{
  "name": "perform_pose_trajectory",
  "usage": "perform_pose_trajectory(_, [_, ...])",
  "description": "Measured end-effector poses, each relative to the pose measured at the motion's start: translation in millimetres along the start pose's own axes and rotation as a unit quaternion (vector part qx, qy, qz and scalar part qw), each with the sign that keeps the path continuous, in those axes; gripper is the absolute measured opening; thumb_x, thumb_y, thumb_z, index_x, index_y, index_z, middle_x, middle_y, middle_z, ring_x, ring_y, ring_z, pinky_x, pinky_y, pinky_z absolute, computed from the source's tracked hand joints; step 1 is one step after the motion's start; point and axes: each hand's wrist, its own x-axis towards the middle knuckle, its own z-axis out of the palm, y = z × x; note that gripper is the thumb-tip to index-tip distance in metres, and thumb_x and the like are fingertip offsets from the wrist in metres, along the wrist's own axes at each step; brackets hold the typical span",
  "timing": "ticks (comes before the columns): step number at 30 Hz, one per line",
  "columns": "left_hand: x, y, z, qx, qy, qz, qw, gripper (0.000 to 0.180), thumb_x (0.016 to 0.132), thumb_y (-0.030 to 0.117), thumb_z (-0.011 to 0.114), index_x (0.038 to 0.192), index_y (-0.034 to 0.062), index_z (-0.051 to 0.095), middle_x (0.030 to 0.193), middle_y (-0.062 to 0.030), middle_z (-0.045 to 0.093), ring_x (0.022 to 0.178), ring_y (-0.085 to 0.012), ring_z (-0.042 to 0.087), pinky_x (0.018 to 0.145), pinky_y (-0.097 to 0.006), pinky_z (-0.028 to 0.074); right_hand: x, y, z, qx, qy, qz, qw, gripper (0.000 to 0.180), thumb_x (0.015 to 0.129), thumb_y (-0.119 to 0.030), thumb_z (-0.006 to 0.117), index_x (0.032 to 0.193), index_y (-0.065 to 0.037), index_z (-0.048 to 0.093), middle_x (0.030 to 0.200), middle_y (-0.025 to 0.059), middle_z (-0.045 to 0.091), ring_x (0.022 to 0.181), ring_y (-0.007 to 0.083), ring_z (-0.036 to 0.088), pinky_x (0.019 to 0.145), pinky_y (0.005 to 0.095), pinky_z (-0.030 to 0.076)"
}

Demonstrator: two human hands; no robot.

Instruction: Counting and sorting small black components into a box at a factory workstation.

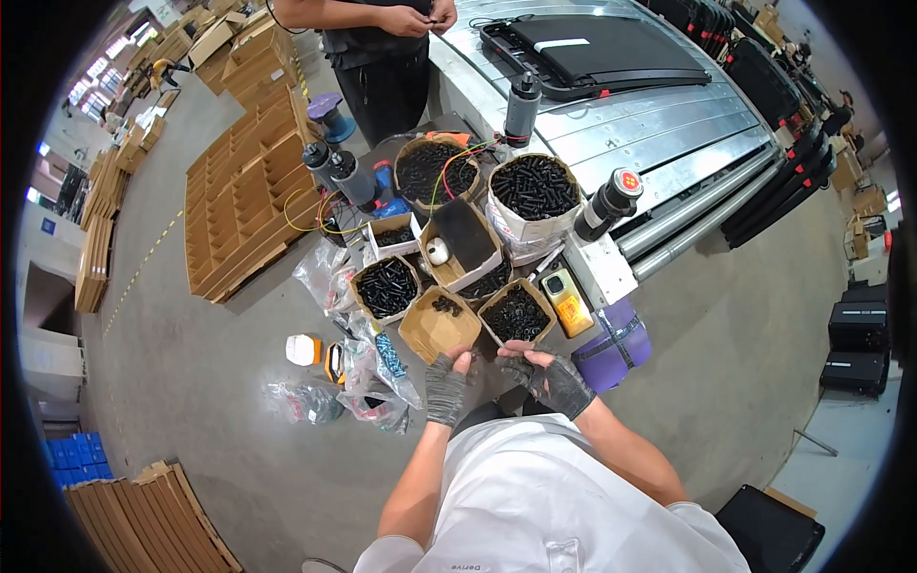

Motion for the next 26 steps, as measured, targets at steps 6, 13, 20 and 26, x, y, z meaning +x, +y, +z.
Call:
perform_pose_trajectory(6, [-9,21,-5,-0.142,-0.092,-0.097,0.981,0.027,0.091,0.014,0.059,0.114,0.0006,0.062,0.094,-0.0077,0.068,0.081,-0.0122,0.062,0.071,-0.025,0.050,-4,-2,5,-0.041,0.048,-0.007,0.998,0.039,0.089,-0.008,0.055,0.126,0.004,0.050,0.123,0.0187,0.056,0.113,0.0257,0.057,0.100,0.0335,0.043])
perform_pose_trajectory(13, [-16,45,-2,-0.118,-0.134,-0.097,0.979,0.027,0.092,0.020,0.060,0.110,0.0007,0.063,0.090,-0.0072,0.069,0.081,-0.0123,0.062,0.072,-0.024,0.048,4,-1,-6,-0.035,0.026,-0.018,0.999,0.038,0.089,-0.007,0.055,0.125,0.002,0.049,0.121,0.0186,0.057,0.112,0.0263,0.057,0.099,0.0350,0.045])
perform_pose_trajectory(20, [-17,26,14,-0.106,-0.113,-0.109,0.982,0.023,0.089,0.022,0.064,0.102,0.0028,0.069,0.084,-0.0009,0.066,0.078,-0.0090,0.059,0.071,-0.024,0.046,7,6,8,-0.006,0.042,-0.020,0.999,0.039,0.089,-0.008,0.056,0.126,0.001,0.048,0.125,0.0175,0.055,0.117,0.0260,0.054,0.101,0.0352,0.043])
perform_pose_trajectory(26, [-19,26,20,-0.143,-0.138,-0.130,0.972,0.024,0.087,0.020,0.067,0.106,0.0053,0.069,0.090,-0.0013,0.068,0.082,-0.0119,0.059,0.078,-0.027,0.048,7,10,7,-0.053,0.032,-0.036,0.997,0.042,0.088,-0.011,0.059,0.128,0.000,0.047,0.131,0.0152,0.052,0.121,0.0254,0.051,0.102,0.0355,0.042])
